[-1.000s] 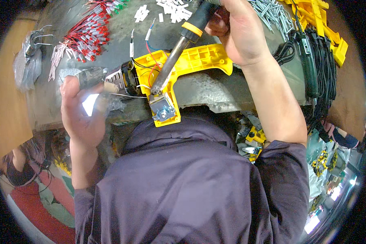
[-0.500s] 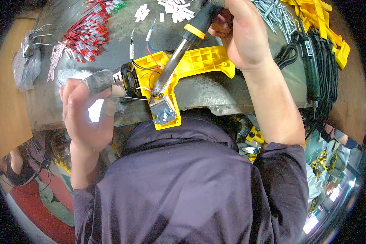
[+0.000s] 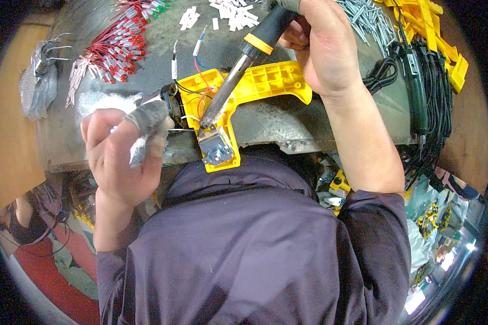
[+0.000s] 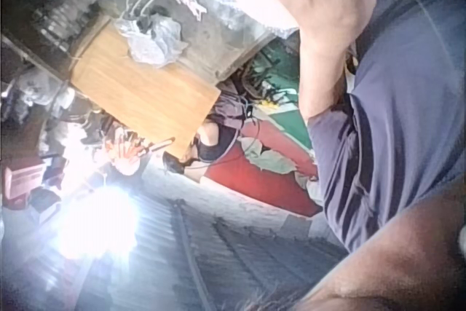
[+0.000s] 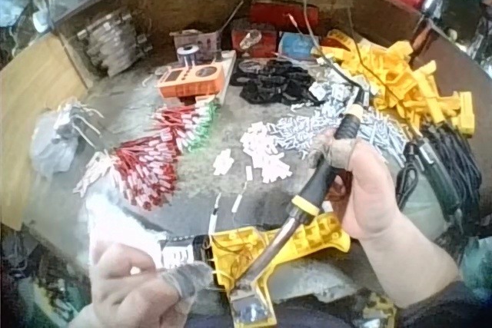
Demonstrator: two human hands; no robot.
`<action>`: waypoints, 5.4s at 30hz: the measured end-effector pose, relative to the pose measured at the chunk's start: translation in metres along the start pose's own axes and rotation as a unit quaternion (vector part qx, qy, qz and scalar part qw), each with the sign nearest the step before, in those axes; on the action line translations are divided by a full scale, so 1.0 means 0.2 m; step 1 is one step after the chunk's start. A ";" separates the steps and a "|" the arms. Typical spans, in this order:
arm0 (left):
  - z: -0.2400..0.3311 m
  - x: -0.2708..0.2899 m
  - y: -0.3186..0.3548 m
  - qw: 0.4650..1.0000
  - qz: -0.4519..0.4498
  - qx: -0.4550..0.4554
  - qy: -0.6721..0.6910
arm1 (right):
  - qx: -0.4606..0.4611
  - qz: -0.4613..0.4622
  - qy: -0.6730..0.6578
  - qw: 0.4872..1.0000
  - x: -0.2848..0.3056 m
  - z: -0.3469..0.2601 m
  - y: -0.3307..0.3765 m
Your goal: Soldering wires and assembling components into a yellow plastic housing for an electronic device.
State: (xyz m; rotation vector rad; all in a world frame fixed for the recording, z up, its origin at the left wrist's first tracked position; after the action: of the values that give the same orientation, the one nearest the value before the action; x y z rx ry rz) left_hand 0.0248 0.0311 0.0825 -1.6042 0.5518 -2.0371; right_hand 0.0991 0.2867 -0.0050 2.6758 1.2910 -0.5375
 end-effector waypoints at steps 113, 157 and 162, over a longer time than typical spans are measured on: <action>-0.05 -0.23 -0.02 0.978 -0.139 0.038 0.151 | 0.140 0.192 -0.060 0.970 0.20 -0.24 0.01; -0.19 -0.08 0.03 0.994 -0.035 0.083 0.065 | 0.147 0.083 -0.095 0.981 0.19 -0.26 0.00; -0.42 -0.05 0.02 0.980 -0.099 0.166 -0.036 | 0.124 0.027 -0.101 0.987 0.19 -0.24 -0.01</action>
State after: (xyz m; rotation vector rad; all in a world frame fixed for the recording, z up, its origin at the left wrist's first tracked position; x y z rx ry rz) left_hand -0.0545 0.0344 0.0526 -1.5695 0.0189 -2.0697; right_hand 0.1324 0.3287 0.0258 2.7486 1.1595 -0.9955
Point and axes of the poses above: each hand's wrist, its own y-axis away from the middle knuckle, its own x-axis out of the back of the hand, z = x × y, the point moved 10 cm from there along -y, towards the middle knuckle, and after that the axes turned 3 degrees about -z, right-handed, at the moved point
